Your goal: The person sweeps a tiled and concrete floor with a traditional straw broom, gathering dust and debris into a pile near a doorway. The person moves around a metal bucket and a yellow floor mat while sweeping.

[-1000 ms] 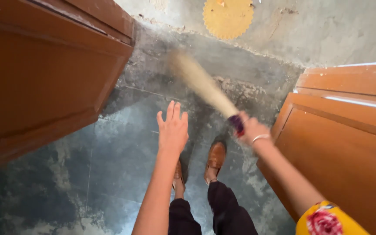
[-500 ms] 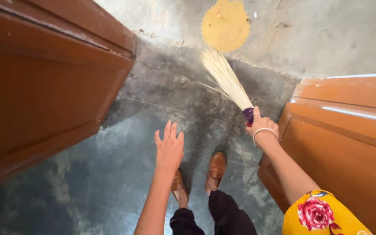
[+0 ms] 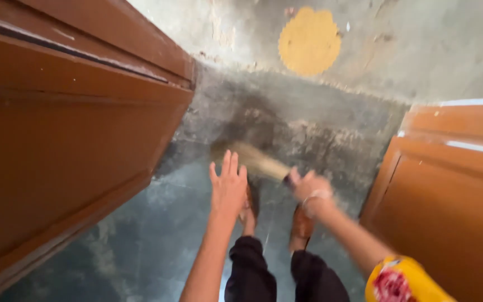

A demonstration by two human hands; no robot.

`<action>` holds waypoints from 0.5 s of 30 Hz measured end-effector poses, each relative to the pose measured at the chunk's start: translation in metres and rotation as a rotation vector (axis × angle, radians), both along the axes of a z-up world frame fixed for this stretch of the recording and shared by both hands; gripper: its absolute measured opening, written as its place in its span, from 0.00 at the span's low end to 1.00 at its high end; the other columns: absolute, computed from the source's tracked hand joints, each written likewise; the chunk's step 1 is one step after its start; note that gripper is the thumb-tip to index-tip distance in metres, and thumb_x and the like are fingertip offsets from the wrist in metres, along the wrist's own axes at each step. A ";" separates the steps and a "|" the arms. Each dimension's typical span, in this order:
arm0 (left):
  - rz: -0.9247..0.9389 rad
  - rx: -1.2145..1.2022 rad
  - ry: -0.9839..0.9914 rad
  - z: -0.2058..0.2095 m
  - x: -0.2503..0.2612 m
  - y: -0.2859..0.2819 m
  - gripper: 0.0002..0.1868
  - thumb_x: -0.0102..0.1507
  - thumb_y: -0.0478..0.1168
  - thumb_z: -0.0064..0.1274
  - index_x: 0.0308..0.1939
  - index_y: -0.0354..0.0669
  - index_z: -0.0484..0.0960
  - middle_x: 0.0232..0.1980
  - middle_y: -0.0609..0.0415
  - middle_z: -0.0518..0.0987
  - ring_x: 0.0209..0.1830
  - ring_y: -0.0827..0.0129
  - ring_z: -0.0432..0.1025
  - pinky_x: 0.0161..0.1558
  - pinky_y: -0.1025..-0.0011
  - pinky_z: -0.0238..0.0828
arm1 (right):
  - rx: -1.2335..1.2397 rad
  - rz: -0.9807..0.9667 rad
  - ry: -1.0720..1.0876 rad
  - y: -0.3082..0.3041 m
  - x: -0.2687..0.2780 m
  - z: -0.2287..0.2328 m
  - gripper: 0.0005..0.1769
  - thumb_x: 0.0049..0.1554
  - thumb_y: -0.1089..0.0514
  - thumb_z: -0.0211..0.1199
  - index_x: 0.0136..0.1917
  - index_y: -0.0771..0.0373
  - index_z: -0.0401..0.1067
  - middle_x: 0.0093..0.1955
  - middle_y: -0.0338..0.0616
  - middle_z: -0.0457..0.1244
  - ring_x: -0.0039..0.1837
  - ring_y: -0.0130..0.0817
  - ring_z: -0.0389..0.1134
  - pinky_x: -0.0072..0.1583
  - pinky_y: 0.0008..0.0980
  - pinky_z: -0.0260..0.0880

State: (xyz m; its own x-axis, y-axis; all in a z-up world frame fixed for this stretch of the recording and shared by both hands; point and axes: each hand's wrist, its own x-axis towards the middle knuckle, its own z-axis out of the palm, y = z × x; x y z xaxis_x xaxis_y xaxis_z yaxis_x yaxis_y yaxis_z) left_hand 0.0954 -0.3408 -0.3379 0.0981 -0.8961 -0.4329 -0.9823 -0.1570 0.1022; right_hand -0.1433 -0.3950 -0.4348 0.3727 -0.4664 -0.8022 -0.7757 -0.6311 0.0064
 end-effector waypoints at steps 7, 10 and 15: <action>-0.060 0.009 -0.012 -0.011 0.073 -0.001 0.12 0.57 0.33 0.56 0.45 0.43 0.80 0.73 0.46 0.67 0.78 0.55 0.53 0.67 0.39 0.52 | -0.252 -0.723 0.049 -0.102 -0.014 0.024 0.41 0.62 0.31 0.50 0.81 0.49 0.48 0.51 0.63 0.69 0.53 0.60 0.72 0.54 0.53 0.72; -0.072 0.059 0.012 -0.004 0.089 -0.013 0.17 0.54 0.34 0.58 0.47 0.43 0.79 0.73 0.45 0.66 0.78 0.55 0.52 0.68 0.39 0.51 | -0.146 -0.793 0.087 -0.095 0.010 0.057 0.42 0.63 0.31 0.46 0.83 0.49 0.45 0.52 0.62 0.70 0.53 0.59 0.73 0.55 0.53 0.74; -0.096 -0.008 0.024 -0.001 0.102 -0.031 0.17 0.54 0.34 0.59 0.48 0.42 0.80 0.73 0.45 0.67 0.78 0.55 0.53 0.68 0.38 0.51 | 0.116 -0.607 0.031 -0.020 0.063 0.054 0.45 0.60 0.30 0.50 0.82 0.47 0.42 0.54 0.62 0.69 0.55 0.59 0.73 0.58 0.53 0.73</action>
